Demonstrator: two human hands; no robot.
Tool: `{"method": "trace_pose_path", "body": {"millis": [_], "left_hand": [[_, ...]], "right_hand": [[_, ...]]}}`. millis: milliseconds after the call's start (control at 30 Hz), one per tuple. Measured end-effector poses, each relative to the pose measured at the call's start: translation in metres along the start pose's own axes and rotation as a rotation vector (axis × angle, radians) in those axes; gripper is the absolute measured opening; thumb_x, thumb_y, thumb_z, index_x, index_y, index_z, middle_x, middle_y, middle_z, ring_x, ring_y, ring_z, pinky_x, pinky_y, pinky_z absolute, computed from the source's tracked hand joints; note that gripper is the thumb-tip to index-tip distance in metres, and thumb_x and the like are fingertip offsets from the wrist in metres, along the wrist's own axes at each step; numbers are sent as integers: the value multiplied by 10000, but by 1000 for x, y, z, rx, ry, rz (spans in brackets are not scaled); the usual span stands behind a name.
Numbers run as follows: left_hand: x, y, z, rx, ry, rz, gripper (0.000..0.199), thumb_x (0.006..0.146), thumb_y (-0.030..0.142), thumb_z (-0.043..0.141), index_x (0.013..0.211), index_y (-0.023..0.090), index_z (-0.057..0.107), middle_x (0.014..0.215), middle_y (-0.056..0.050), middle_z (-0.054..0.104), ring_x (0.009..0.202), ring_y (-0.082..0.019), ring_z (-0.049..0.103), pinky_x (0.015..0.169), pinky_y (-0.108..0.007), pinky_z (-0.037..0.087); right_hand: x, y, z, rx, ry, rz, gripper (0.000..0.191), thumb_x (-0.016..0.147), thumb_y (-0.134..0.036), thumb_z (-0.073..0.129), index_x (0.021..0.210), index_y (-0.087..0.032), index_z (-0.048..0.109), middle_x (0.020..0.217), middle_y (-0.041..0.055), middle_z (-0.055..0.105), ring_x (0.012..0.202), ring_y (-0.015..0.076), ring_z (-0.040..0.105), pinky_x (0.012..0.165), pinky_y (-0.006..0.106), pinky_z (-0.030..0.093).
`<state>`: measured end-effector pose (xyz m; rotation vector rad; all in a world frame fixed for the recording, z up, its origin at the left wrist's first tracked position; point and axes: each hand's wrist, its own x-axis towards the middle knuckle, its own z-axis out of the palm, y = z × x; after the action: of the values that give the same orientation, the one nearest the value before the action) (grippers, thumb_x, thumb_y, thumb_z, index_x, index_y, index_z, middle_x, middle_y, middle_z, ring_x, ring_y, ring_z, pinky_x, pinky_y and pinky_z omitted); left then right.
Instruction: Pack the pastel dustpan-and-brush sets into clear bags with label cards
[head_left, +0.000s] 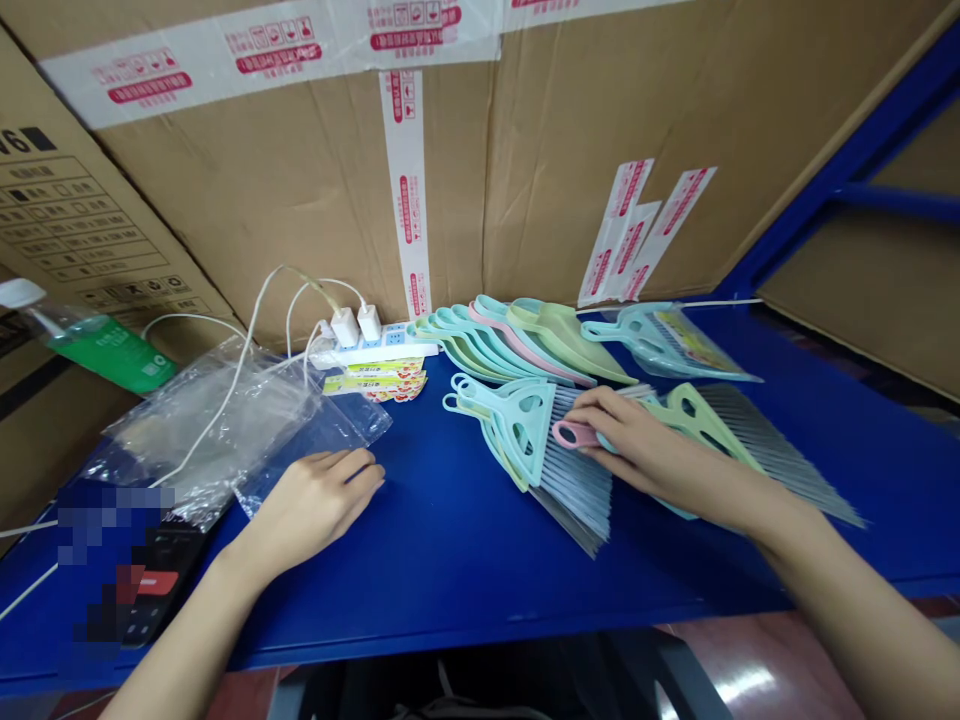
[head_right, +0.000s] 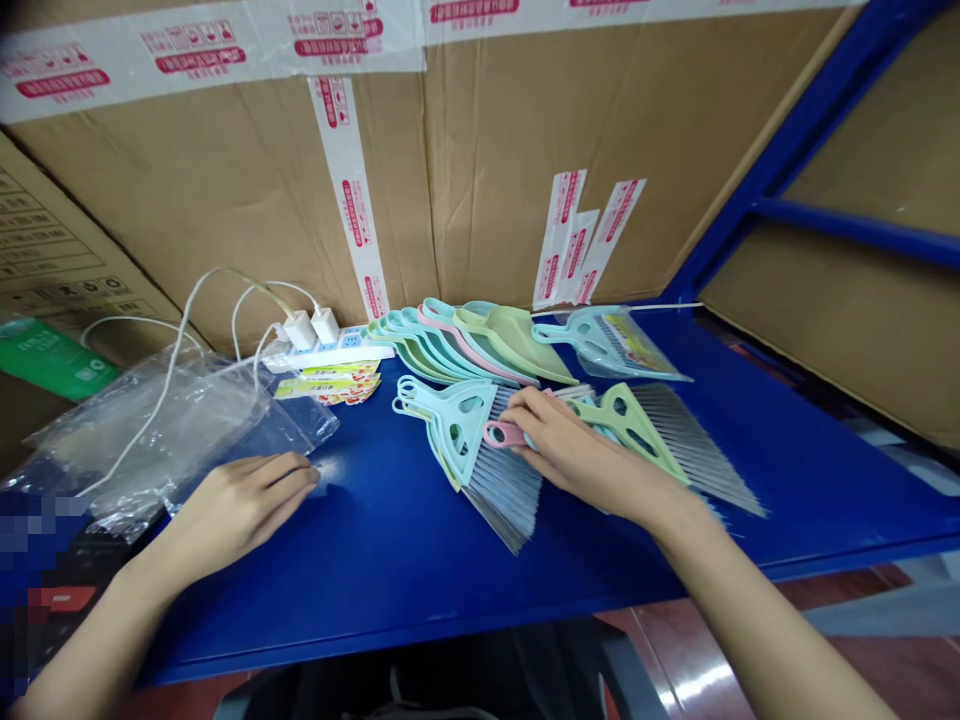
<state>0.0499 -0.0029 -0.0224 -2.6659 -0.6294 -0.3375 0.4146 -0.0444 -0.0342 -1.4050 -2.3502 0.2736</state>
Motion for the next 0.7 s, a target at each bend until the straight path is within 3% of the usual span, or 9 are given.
{"method": "trace_pose_path", "body": {"millis": [233, 400, 700], "left_hand": [[-7, -4, 5, -23, 7, -43, 398, 1048, 193, 262, 898, 173, 630, 807, -9, 690, 618, -128, 667, 590, -268, 498], [-9, -3, 7, -33, 3, -47, 380, 1042, 186, 268, 910, 175, 624, 811, -8, 686, 612, -128, 662, 584, -267, 495], [-10, -2, 8, -12, -44, -35, 297, 996, 134, 349, 890, 180, 623, 805, -6, 675, 595, -132, 639, 577, -276, 474]], "right_hand": [[8, -2, -3, -32, 10, 39, 262, 1010, -374, 310, 1012, -236, 533, 969, 115, 635, 905, 258, 602, 826, 449, 504], [9, -3, -9, -54, 121, 61, 278, 1011, -365, 297, 1104, -236, 526, 1060, 126, 623, 986, 268, 580, 867, 459, 491], [34, -25, -10, -7, 128, 20, 221, 1012, -307, 263, 993, -228, 468, 1021, 124, 574, 966, 241, 561, 876, 418, 490]]}}
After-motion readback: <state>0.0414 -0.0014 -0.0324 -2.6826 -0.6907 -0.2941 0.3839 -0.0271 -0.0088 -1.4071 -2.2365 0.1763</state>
